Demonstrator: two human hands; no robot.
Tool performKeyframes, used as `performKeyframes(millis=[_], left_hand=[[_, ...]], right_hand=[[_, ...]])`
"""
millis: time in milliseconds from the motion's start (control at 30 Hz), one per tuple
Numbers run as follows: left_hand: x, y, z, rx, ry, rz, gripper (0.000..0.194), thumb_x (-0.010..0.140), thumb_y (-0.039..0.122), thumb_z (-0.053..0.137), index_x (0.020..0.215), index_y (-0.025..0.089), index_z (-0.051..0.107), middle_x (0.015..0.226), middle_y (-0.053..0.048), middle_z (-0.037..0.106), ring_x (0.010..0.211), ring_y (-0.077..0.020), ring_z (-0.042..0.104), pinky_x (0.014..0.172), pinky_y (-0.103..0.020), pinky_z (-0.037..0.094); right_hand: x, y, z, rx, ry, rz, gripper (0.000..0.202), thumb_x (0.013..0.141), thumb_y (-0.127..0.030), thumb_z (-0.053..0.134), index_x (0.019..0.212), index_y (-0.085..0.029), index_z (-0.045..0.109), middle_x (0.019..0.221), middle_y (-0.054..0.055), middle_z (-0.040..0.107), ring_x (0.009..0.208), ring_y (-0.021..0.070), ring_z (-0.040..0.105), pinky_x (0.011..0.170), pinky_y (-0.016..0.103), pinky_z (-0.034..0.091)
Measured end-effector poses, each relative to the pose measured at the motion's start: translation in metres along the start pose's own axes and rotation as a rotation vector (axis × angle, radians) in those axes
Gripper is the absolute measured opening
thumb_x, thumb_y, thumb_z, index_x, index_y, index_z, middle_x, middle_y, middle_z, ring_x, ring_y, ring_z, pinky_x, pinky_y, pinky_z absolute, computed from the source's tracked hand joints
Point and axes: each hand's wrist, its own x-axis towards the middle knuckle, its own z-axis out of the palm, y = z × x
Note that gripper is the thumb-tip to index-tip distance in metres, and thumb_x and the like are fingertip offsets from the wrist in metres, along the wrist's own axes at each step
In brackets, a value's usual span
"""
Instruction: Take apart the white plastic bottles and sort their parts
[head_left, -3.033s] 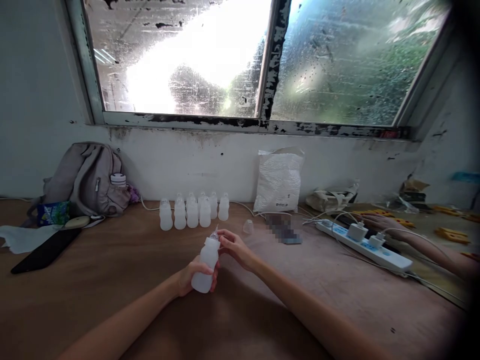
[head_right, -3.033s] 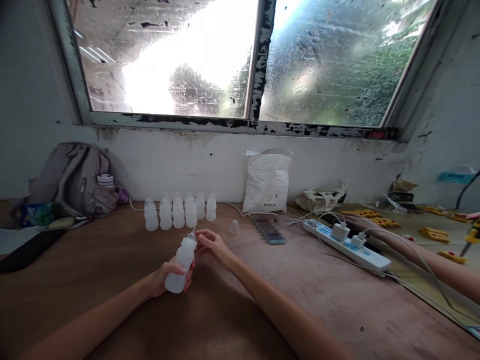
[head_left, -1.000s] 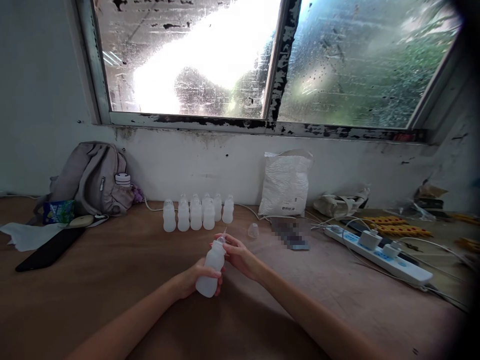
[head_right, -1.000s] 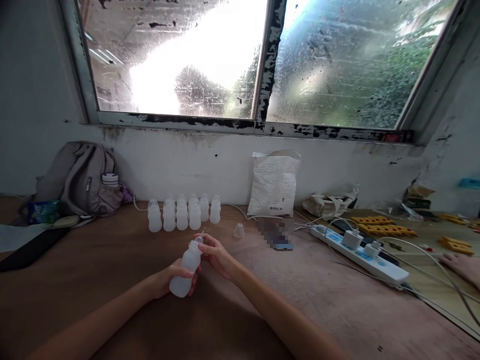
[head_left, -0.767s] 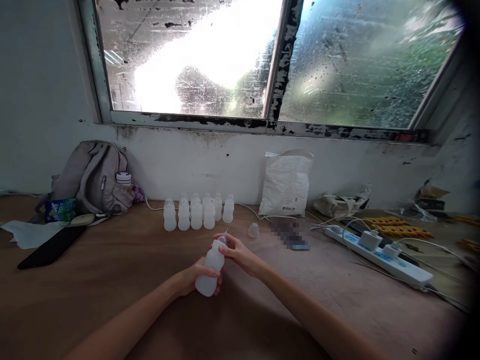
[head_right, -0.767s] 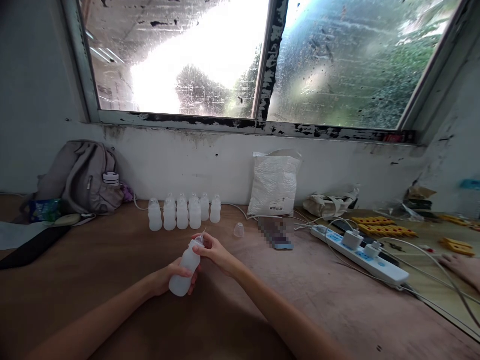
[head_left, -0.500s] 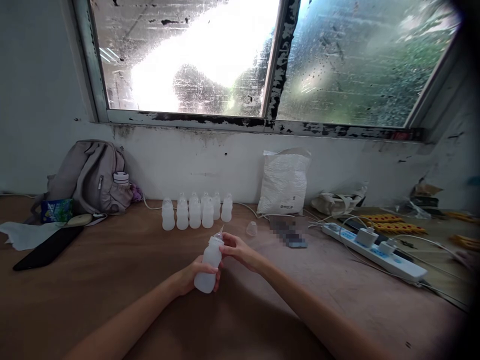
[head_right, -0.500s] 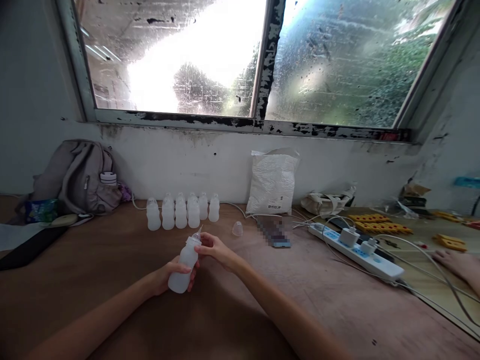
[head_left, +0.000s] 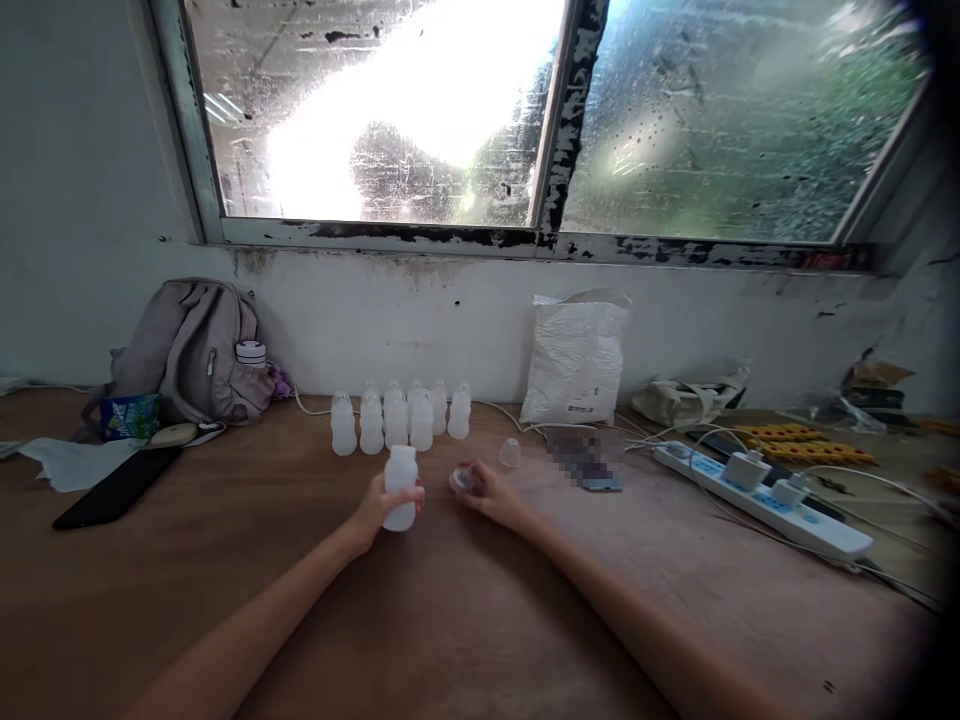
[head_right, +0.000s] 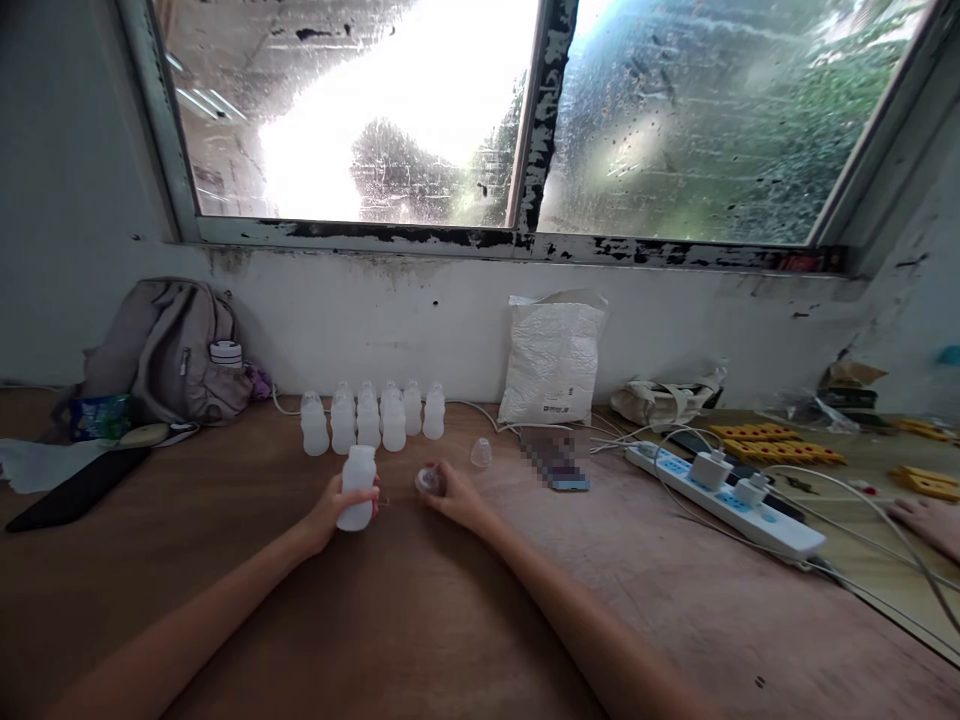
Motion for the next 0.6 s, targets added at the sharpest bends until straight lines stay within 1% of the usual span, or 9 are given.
performKeyframes(millis=[33,67,100,133,233,333,433,500,600], left_hand=[[0.006,0.000,-0.008,0.056,0.118,0.036,0.034,0.059,0.033,0.067,0.082,0.013,0.054,0.064,-0.002,0.057,0.056,-0.0147,0.054,0.053,-0.026,0.041],[0.012,-0.001,-0.018,0.110,0.212,0.075,0.036,0.057,0.035,0.068,0.082,0.013,0.054,0.066,-0.002,0.057,0.059,-0.0161,0.055,0.055,-0.027,0.042],[0.018,-0.002,-0.028,0.143,0.272,0.102,0.037,0.057,0.037,0.068,0.082,0.013,0.055,0.068,-0.003,0.059,0.063,-0.0181,0.056,0.058,-0.028,0.042],[0.023,-0.004,-0.039,0.147,0.309,0.124,0.038,0.058,0.040,0.066,0.083,0.013,0.055,0.072,-0.004,0.060,0.069,-0.0201,0.057,0.061,-0.029,0.043],[0.037,-0.012,-0.071,0.114,0.348,0.209,0.041,0.062,0.040,0.061,0.094,0.014,0.055,0.093,-0.007,0.060,0.089,-0.0230,0.054,0.076,-0.032,0.042],[0.042,-0.018,-0.091,0.156,0.420,0.240,0.045,0.063,0.037,0.059,0.103,0.016,0.052,0.104,-0.007,0.056,0.098,-0.0231,0.051,0.085,-0.034,0.038],[0.040,-0.019,-0.097,0.233,0.443,0.227,0.050,0.063,0.039,0.061,0.106,0.017,0.050,0.104,-0.008,0.056,0.098,-0.0237,0.051,0.086,-0.036,0.038],[0.038,-0.017,-0.094,0.273,0.419,0.233,0.051,0.061,0.040,0.063,0.104,0.016,0.050,0.100,-0.008,0.057,0.094,-0.0241,0.053,0.083,-0.036,0.040],[0.036,-0.016,-0.084,0.360,0.373,0.285,0.047,0.059,0.041,0.065,0.097,0.015,0.053,0.092,-0.006,0.059,0.089,-0.0237,0.055,0.078,-0.036,0.042]], right_hand=[[-0.002,0.006,0.005,-0.103,-0.020,-0.032,0.043,0.066,-0.034,0.062,0.104,-0.017,0.051,0.099,0.009,0.059,0.091,0.0226,0.054,0.082,0.037,0.040],[-0.005,0.010,0.009,-0.179,-0.035,-0.064,0.042,0.068,-0.033,0.059,0.106,-0.017,0.050,0.102,0.010,0.058,0.094,0.0232,0.053,0.083,0.038,0.039],[-0.007,0.012,0.013,-0.236,-0.039,-0.095,0.042,0.071,-0.033,0.057,0.108,-0.017,0.049,0.106,0.011,0.057,0.097,0.0235,0.052,0.085,0.038,0.039],[-0.009,0.013,0.017,-0.279,-0.038,-0.125,0.041,0.073,-0.032,0.054,0.111,-0.017,0.047,0.109,0.011,0.055,0.100,0.0235,0.051,0.086,0.038,0.038],[-0.013,0.010,0.024,-0.367,-0.038,-0.199,0.042,0.078,-0.032,0.047,0.116,-0.017,0.043,0.112,0.012,0.054,0.103,0.0229,0.049,0.088,0.037,0.038],[-0.014,0.007,0.024,-0.415,-0.034,-0.225,0.042,0.079,-0.032,0.045,0.117,-0.016,0.042,0.112,0.012,0.054,0.103,0.0224,0.049,0.089,0.036,0.038],[-0.015,0.004,0.023,-0.436,-0.034,-0.237,0.041,0.079,-0.031,0.045,0.117,-0.015,0.041,0.111,0.012,0.054,0.103,0.0220,0.050,0.089,0.035,0.038],[-0.015,0.003,0.022,-0.442,-0.037,-0.239,0.041,0.079,-0.031,0.044,0.117,-0.015,0.041,0.111,0.012,0.054,0.103,0.0217,0.050,0.089,0.035,0.038],[-0.016,0.002,0.022,-0.443,-0.036,-0.231,0.041,0.079,-0.031,0.045,0.116,-0.015,0.041,0.111,0.012,0.054,0.102,0.0218,0.050,0.088,0.034,0.038]])
